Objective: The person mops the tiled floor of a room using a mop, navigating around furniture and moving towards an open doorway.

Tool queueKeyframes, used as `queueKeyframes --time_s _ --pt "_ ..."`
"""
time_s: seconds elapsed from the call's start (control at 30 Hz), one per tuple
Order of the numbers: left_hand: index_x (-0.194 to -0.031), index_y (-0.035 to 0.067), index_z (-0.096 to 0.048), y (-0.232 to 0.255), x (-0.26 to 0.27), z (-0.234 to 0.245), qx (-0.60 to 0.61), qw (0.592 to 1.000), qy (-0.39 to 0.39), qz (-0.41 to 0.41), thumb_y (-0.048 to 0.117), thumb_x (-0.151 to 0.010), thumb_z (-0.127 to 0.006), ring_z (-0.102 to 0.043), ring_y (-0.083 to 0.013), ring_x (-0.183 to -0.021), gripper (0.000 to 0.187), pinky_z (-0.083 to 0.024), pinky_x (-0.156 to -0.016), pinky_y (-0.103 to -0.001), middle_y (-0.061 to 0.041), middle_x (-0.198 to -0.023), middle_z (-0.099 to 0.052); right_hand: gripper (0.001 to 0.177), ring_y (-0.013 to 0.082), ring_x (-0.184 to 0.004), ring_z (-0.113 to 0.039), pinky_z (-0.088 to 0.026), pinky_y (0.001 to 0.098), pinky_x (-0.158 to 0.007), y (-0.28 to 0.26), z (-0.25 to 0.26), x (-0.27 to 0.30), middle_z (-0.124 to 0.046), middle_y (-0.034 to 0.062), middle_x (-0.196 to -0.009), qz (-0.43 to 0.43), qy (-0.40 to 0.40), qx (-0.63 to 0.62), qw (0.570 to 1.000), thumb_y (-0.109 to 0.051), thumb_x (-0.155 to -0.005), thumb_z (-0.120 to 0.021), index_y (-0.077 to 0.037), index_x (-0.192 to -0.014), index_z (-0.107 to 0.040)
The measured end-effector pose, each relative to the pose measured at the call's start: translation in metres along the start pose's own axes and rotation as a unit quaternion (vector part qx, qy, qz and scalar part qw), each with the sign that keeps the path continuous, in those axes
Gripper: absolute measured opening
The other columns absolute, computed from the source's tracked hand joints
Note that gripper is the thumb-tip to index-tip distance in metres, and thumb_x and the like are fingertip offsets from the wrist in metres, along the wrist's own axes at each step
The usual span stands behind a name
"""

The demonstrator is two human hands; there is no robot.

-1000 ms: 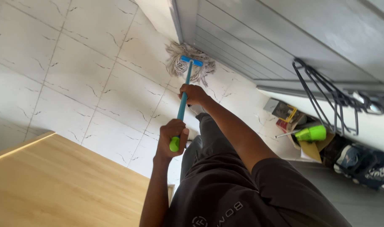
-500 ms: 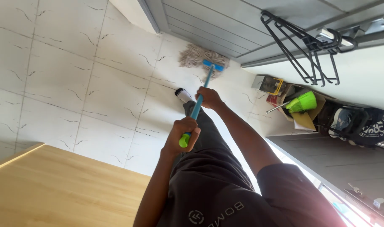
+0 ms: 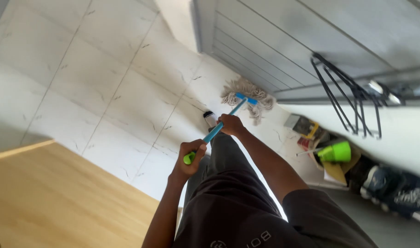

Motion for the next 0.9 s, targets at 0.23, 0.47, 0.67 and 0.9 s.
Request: queueKeyframes --time_s 0.23,0.47,0.67,0.9 --pt "-0.076 -0.003 -0.057 0.028 -0.007 0.018 -0.042 0.991 0.128 -0.013 0.012 -0.104 -0.057 -0.049 -0.0151 -0.053 0.031 -0.036 -0.052 -0.033 -0.008 -0.067 -0.055 0.032 0.0319 -0.097 -0.069 -0.054 0.0455 -0.084 -0.071 0.033 -0.067 -0.071 0.0068 -0.107 0.115 -0.042 0.042 0.992 -0.041 -0.099 -0.059 -0.013 -0.096 -0.074" --pt "-0.075 -0.003 -0.056 0.028 0.012 0.067 -0.021 0.959 0.284 0.011 0.009 -0.103 -0.058 -0.045 -0.0141 -0.051 0.031 -0.034 -0.052 -0.034 -0.01 -0.064 -0.052 0.029 0.0298 -0.098 -0.07 -0.055 0.0441 -0.084 -0.148 0.006 -0.128 -0.07 0.0067 -0.108 0.183 -0.152 0.142 0.961 -0.037 -0.101 -0.059 -0.012 -0.094 -0.073" --pt "-0.074 -0.002 -0.059 0.02 0.083 0.107 -0.015 0.898 0.434 0.068 0.01 -0.101 -0.061 -0.042 -0.0156 -0.047 0.03 -0.034 -0.049 -0.035 -0.011 -0.057 -0.049 0.025 0.0333 -0.097 -0.068 -0.054 0.0443 -0.083 -0.237 -0.058 -0.119 -0.067 0.0115 -0.104 0.341 -0.188 0.182 0.903 -0.032 -0.099 -0.062 -0.011 -0.091 -0.073" --pt "-0.072 -0.003 -0.057 0.03 0.189 0.093 -0.063 0.81 0.578 0.074 0.008 -0.096 -0.065 -0.053 -0.0246 -0.052 0.027 -0.041 -0.055 -0.039 -0.014 -0.063 -0.055 0.018 0.0323 -0.091 -0.066 -0.056 0.039 -0.085 -0.338 -0.161 -0.024 -0.065 0.0119 -0.094 0.581 -0.2 0.192 0.765 -0.023 -0.096 -0.066 -0.013 -0.082 -0.067"
Point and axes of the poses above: each hand's wrist, its own x-axis away from the middle knuckle, its own z-axis out of the back of the hand, y = z × x, the point moved 9 cm from there along -x, towards the middle knuckle
